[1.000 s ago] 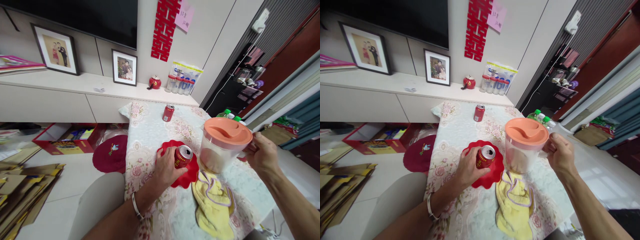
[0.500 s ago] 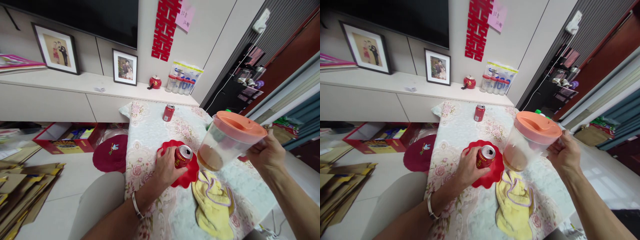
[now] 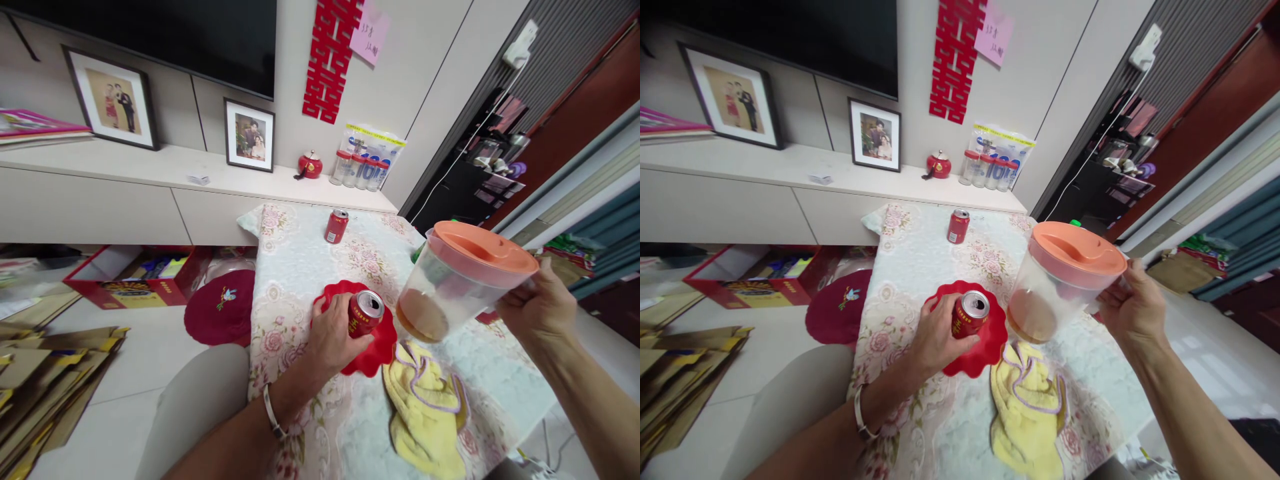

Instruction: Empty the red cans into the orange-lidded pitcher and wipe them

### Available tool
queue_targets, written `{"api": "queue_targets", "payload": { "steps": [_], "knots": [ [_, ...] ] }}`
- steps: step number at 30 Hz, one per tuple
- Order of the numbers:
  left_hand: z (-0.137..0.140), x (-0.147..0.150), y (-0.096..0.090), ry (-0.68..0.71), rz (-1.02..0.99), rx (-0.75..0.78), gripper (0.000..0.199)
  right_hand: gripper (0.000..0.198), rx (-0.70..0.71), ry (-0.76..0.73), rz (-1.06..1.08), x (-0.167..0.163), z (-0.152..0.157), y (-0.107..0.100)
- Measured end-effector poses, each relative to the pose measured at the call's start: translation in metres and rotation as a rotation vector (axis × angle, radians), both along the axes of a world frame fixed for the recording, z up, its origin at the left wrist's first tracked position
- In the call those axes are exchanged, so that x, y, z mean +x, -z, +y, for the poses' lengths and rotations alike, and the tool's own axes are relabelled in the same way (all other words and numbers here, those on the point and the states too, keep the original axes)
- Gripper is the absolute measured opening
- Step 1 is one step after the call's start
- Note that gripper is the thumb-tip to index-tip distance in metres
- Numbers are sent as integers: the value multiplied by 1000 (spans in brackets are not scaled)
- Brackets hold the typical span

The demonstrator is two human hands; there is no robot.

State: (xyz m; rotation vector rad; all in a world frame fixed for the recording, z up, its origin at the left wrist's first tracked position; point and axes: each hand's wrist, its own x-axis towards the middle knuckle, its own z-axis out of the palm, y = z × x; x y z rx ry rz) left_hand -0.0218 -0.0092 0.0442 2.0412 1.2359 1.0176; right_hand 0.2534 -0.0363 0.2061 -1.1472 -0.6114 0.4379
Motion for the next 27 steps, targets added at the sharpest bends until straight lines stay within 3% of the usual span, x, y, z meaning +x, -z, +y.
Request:
{"api": "queue_targets", "payload": {
  "steps": [5,12,17,27],
  "knots": [
    [0,-1,0,8,-17,7,62,50,19,-15,22,3,0,4],
    [1,-2,-4,28,-28,-52,64,29,37,15,95,14,0,25],
    [2,-2,-5,31,-42,-70,65,28,62,59,162,18,1,38],
    [2,-2,-2,17,-66,-51,67,23,111,35,234,32,2,84]
  ]
}}
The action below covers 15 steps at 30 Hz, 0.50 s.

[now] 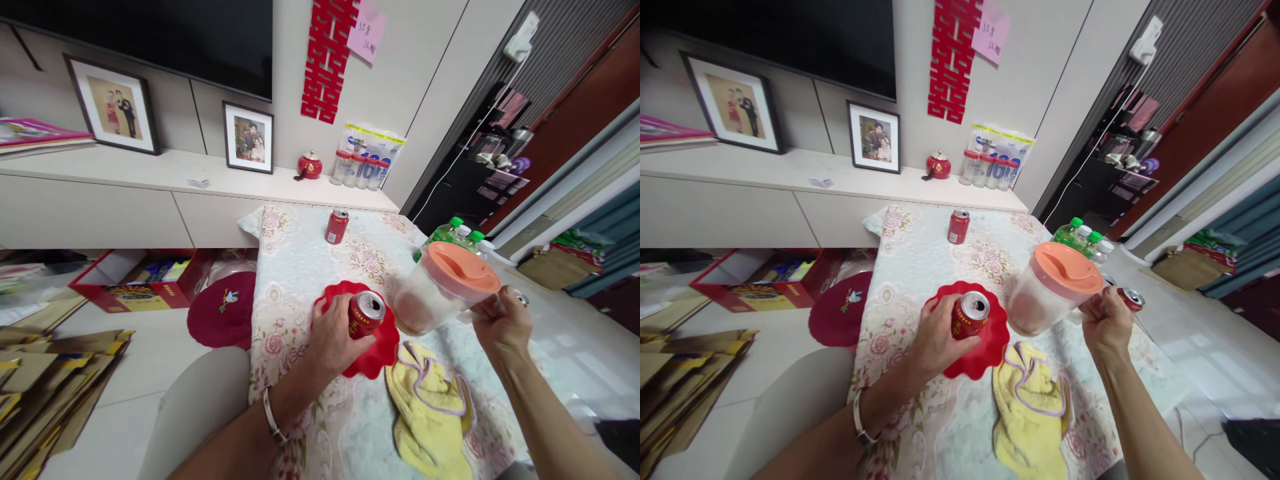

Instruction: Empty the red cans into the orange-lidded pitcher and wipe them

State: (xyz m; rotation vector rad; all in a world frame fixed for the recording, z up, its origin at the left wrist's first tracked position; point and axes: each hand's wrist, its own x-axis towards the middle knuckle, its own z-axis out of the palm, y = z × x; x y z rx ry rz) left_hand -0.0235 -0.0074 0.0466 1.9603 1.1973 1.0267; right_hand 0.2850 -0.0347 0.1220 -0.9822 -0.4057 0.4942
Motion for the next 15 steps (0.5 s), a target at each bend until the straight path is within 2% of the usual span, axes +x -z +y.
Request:
{"api": "queue_targets", "payload": {
  "steps": [9,15],
  "knots": [
    [0,-1,2,3,14,25,64,27,1,19,-51,17,-2,25],
    [0,-1,1,-7,10,25,63,30,-11,33,-151,17,-3,31]
  ]
}}
